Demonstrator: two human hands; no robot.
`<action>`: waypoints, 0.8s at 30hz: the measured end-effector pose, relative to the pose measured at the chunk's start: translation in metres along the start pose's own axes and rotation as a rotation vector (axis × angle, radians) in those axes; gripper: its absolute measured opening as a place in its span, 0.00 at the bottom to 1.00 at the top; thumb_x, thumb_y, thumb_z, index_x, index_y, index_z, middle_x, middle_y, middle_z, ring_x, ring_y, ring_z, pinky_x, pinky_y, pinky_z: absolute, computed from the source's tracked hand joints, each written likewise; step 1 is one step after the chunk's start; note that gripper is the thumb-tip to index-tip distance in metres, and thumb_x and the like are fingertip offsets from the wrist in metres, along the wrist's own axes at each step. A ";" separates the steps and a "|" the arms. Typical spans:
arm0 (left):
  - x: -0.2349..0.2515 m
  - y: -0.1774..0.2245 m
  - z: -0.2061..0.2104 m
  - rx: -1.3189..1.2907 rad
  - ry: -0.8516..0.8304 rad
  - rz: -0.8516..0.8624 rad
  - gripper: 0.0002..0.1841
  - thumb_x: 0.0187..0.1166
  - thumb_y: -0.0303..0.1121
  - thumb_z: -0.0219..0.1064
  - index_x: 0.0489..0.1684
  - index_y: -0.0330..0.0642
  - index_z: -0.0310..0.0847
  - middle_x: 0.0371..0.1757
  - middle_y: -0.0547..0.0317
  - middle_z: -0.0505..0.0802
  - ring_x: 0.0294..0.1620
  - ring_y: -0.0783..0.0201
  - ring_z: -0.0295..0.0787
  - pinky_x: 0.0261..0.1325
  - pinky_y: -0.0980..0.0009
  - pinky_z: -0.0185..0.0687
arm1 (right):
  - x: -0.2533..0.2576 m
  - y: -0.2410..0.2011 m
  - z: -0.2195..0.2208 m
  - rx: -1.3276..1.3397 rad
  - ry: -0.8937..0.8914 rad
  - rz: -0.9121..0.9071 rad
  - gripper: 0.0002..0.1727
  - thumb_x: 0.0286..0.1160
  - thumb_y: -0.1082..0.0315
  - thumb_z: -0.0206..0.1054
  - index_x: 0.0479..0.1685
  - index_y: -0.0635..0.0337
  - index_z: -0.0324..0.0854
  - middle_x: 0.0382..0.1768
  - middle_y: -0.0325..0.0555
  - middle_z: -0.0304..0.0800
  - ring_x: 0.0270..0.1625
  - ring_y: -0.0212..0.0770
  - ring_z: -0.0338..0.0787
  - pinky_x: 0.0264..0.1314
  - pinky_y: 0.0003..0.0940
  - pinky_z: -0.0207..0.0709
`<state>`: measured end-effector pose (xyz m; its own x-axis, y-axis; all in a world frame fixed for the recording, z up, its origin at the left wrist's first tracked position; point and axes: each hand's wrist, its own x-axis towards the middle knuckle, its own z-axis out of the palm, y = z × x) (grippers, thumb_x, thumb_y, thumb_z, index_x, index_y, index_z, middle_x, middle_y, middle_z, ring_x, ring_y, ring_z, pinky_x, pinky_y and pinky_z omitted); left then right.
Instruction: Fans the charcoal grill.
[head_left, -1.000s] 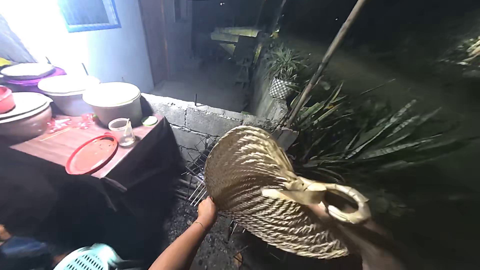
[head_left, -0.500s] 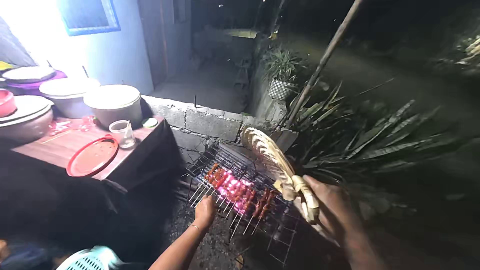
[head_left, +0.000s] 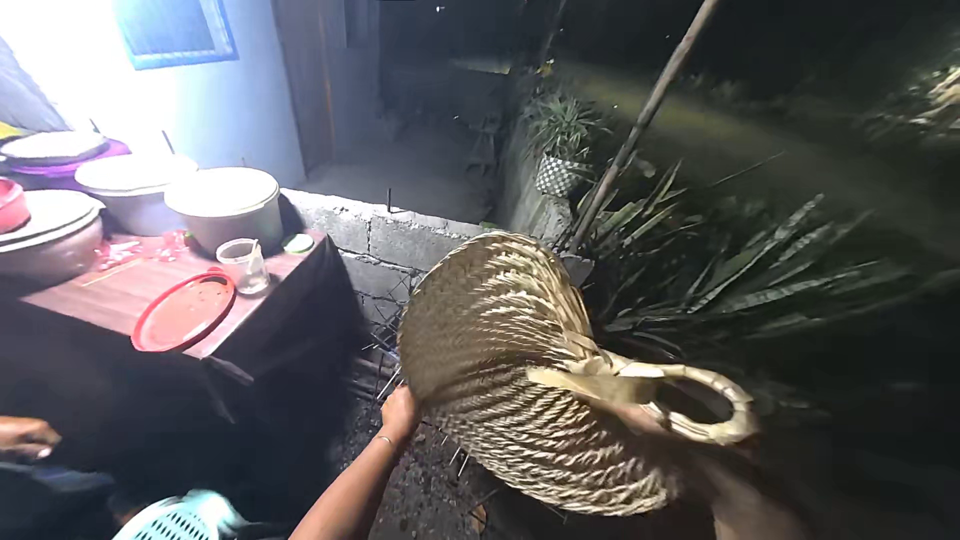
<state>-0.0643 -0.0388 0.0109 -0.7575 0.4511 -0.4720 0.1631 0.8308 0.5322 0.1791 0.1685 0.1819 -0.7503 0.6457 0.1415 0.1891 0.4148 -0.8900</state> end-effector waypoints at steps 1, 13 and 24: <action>0.002 0.000 0.001 -0.002 -0.001 0.007 0.18 0.84 0.33 0.60 0.68 0.33 0.81 0.67 0.35 0.88 0.70 0.39 0.84 0.71 0.39 0.77 | 0.002 0.002 0.002 -0.028 0.033 0.029 0.22 0.75 0.74 0.72 0.68 0.71 0.78 0.57 0.50 0.89 0.55 0.29 0.88 0.60 0.25 0.82; 0.014 -0.004 0.009 -0.066 0.045 0.135 0.14 0.85 0.33 0.60 0.51 0.32 0.88 0.54 0.37 0.93 0.61 0.42 0.90 0.67 0.42 0.80 | 0.001 0.016 -0.020 -0.229 0.116 -0.122 0.29 0.77 0.66 0.69 0.73 0.76 0.73 0.65 0.62 0.85 0.66 0.37 0.86 0.70 0.29 0.79; 0.017 -0.003 0.012 -0.097 0.085 0.146 0.13 0.82 0.30 0.61 0.52 0.32 0.88 0.55 0.38 0.93 0.62 0.41 0.90 0.67 0.41 0.81 | 0.001 0.003 -0.010 -0.277 0.166 -0.128 0.29 0.77 0.66 0.70 0.75 0.74 0.73 0.69 0.60 0.84 0.71 0.42 0.84 0.76 0.35 0.75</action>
<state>-0.0702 -0.0297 -0.0069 -0.7815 0.5319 -0.3261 0.2166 0.7214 0.6577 0.1852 0.1773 0.1836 -0.6705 0.6628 0.3334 0.2816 0.6431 -0.7121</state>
